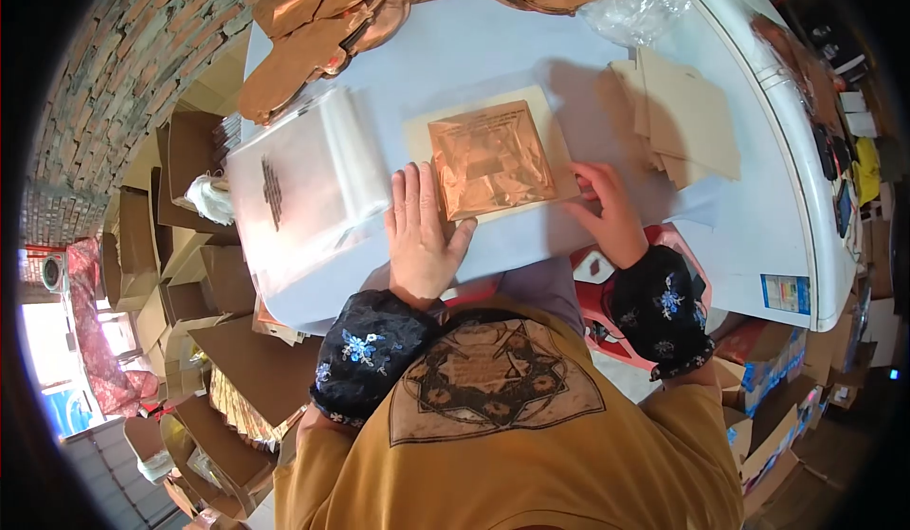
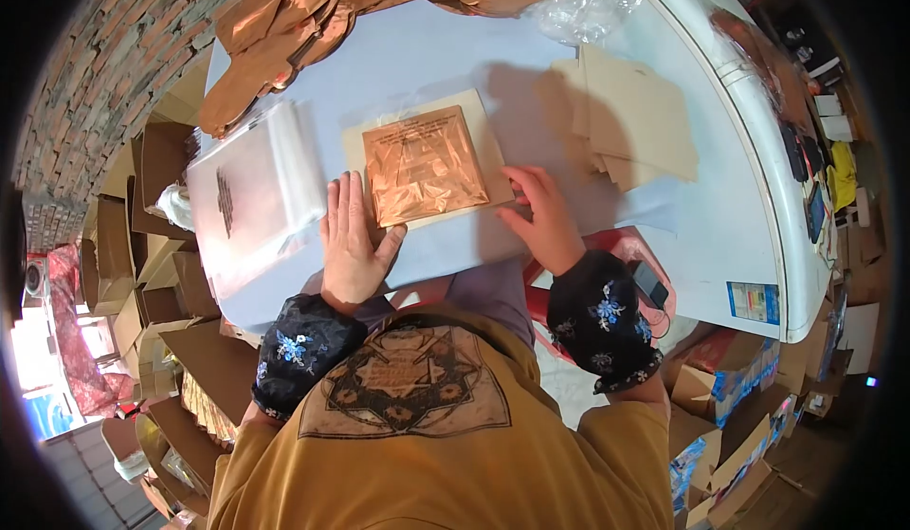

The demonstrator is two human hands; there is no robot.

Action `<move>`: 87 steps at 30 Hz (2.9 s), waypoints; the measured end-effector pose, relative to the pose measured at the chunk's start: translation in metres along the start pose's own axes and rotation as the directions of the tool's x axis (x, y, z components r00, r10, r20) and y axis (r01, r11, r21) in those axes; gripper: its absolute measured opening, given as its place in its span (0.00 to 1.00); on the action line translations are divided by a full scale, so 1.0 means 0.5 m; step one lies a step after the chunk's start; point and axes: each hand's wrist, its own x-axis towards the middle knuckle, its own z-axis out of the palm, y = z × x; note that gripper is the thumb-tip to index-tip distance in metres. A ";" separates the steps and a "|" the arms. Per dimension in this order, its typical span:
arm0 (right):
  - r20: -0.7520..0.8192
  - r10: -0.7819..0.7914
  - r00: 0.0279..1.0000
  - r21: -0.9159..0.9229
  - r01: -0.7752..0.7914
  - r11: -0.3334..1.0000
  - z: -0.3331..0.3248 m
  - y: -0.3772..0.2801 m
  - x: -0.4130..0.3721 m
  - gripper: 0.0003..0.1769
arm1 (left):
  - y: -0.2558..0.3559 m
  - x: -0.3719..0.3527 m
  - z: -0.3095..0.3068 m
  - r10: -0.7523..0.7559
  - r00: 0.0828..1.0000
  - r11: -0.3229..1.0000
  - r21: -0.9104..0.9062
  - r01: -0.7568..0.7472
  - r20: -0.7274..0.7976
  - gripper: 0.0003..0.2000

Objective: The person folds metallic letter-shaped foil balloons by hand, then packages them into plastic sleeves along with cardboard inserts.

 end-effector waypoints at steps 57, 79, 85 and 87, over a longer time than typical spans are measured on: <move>0.257 0.439 0.861 0.581 -0.500 0.642 0.020 -0.042 -0.143 0.14 | 0.015 -0.071 -0.087 -0.288 0.636 0.096 -0.639 0.763 0.716 0.15; 0.217 0.526 0.822 0.500 -0.556 0.664 0.050 -0.024 -0.162 0.10 | 0.019 -0.125 -0.072 -0.344 0.641 0.159 -0.631 0.760 0.686 0.15; 0.211 0.423 0.881 0.533 -0.466 0.706 0.055 -0.014 -0.169 0.10 | 0.023 -0.120 -0.082 -0.315 0.614 0.102 -0.618 0.780 0.724 0.12; 0.206 0.402 0.892 0.507 -0.448 0.736 0.055 -0.030 -0.166 0.10 | 0.022 -0.118 -0.082 -0.312 0.615 0.093 -0.620 0.779 0.724 0.12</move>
